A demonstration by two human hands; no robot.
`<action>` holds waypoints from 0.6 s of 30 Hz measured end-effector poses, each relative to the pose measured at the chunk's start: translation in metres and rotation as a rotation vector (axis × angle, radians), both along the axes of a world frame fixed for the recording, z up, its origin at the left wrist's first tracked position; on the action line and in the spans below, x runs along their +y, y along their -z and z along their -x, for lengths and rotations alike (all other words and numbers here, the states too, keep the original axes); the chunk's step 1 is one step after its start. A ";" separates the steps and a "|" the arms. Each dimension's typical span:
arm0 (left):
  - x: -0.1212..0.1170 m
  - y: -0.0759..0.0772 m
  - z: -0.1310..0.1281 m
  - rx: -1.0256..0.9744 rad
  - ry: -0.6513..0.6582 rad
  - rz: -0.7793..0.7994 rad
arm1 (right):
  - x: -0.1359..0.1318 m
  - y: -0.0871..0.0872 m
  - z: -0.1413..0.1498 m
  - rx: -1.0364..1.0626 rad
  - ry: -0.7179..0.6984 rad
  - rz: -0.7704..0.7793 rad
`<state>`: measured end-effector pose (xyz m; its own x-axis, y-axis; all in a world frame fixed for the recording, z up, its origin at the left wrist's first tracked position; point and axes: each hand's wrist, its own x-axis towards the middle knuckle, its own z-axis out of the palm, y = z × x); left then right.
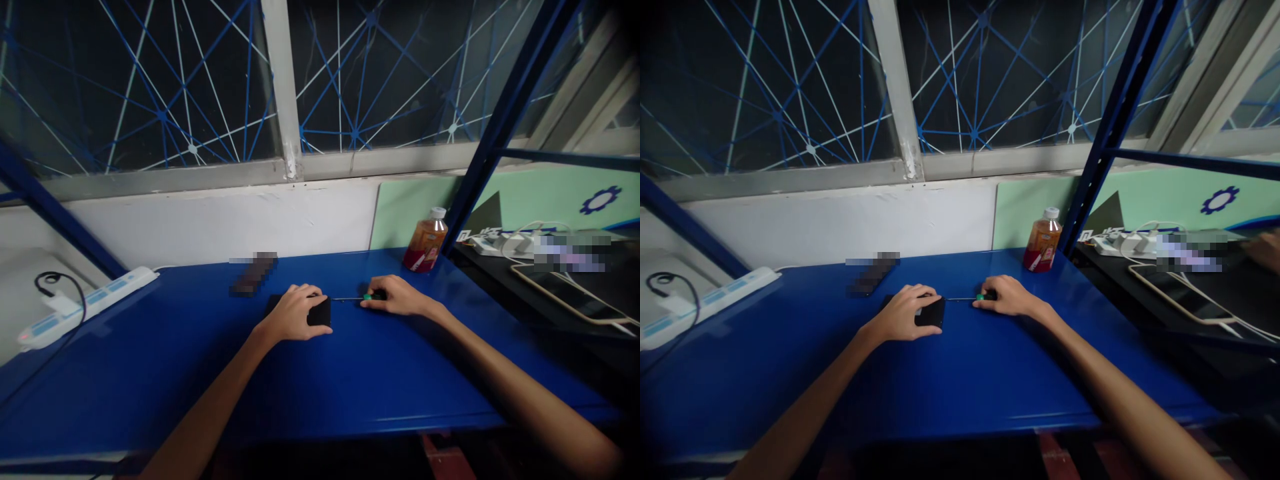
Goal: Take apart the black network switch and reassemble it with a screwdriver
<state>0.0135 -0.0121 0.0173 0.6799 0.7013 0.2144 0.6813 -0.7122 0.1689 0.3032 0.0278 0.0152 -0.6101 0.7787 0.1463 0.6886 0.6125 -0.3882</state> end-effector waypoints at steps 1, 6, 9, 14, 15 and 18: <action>0.000 0.000 0.000 0.000 -0.001 0.002 | 0.000 0.000 0.000 -0.006 0.012 0.001; 0.000 0.001 0.001 -0.001 -0.002 0.006 | -0.003 -0.003 0.005 -0.033 0.038 0.022; 0.001 0.001 0.000 0.001 -0.002 0.001 | -0.005 -0.005 0.005 -0.020 0.019 0.018; 0.000 0.000 0.000 -0.002 -0.001 -0.003 | -0.004 -0.005 0.002 -0.019 -0.023 0.029; 0.000 0.000 0.000 -0.004 0.000 -0.002 | -0.003 -0.005 0.001 -0.023 -0.024 0.024; -0.001 -0.001 0.000 -0.005 -0.002 0.002 | -0.002 -0.004 0.000 -0.035 0.001 -0.011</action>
<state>0.0135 -0.0128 0.0188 0.6774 0.7031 0.2162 0.6819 -0.7104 0.1741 0.3036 0.0263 0.0188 -0.6144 0.7777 0.1331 0.7022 0.6159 -0.3573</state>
